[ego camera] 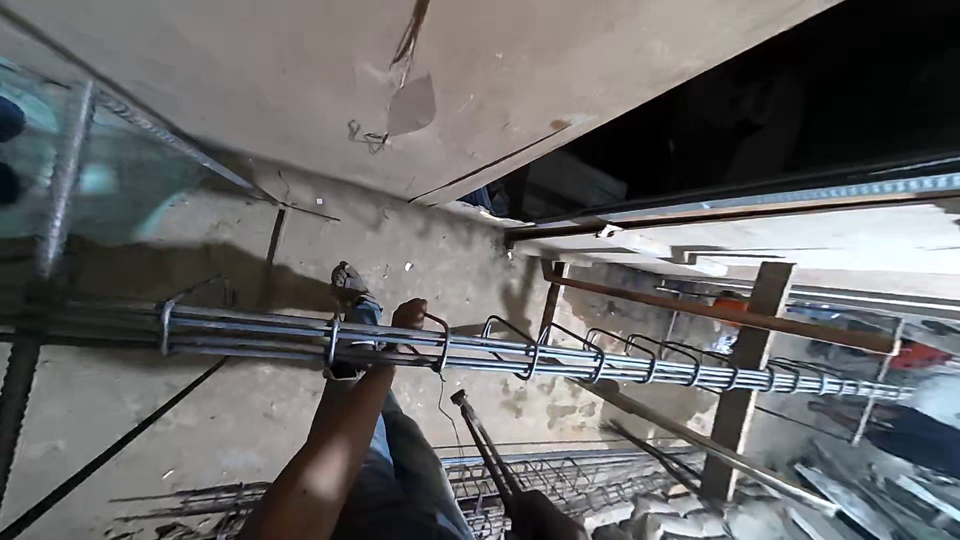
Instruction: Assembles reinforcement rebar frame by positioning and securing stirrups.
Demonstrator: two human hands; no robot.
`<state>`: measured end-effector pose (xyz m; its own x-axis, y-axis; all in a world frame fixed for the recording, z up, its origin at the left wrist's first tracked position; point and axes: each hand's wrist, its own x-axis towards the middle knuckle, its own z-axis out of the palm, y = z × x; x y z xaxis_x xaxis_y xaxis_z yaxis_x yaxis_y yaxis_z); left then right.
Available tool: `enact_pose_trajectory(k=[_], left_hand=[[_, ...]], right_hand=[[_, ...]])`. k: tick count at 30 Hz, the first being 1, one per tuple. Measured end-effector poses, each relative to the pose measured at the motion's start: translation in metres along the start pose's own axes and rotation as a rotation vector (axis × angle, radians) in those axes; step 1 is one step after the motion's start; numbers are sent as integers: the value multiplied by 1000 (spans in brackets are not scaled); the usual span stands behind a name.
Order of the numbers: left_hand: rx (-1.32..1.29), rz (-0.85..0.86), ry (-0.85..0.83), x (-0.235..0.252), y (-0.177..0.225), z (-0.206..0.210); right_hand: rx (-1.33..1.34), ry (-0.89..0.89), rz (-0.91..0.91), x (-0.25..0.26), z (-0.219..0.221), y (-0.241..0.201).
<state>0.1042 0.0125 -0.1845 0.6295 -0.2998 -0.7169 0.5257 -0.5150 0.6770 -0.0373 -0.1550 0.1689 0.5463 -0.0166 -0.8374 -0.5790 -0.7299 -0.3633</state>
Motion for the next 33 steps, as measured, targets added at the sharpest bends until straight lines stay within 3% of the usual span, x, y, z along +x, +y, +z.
enact_pose_trajectory(k=[3, 6, 11, 17, 22, 26, 28, 30, 33], left_hand=[[-152, -69, 181, -10, -5, 5], [-315, -97, 252, -14, -5, 10], [-271, -91, 164, -6, 0, 10], [-294, -46, 207, 6, -12, 26], [-297, -58, 227, 3, -9, 25], [-291, -58, 277, 4, -10, 28], [-285, -40, 261, 2, -12, 27], [-292, -32, 262, 2, -12, 26], [-211, -19, 207, 3, -9, 24]], right_hand=[[-611, 222, -142, 3, 13, -10], [-971, 336, -250, 11, 12, -22], [-1170, 381, -323, 20, 17, -40], [-1198, 354, -254, 22, 25, -52], [-1147, 329, -194, 22, 32, -58], [-985, 328, -47, 18, 43, -54], [-873, 246, 82, 20, 46, -50], [-641, 109, 162, 24, 41, -46], [6, -131, 249, 35, 23, -28]])
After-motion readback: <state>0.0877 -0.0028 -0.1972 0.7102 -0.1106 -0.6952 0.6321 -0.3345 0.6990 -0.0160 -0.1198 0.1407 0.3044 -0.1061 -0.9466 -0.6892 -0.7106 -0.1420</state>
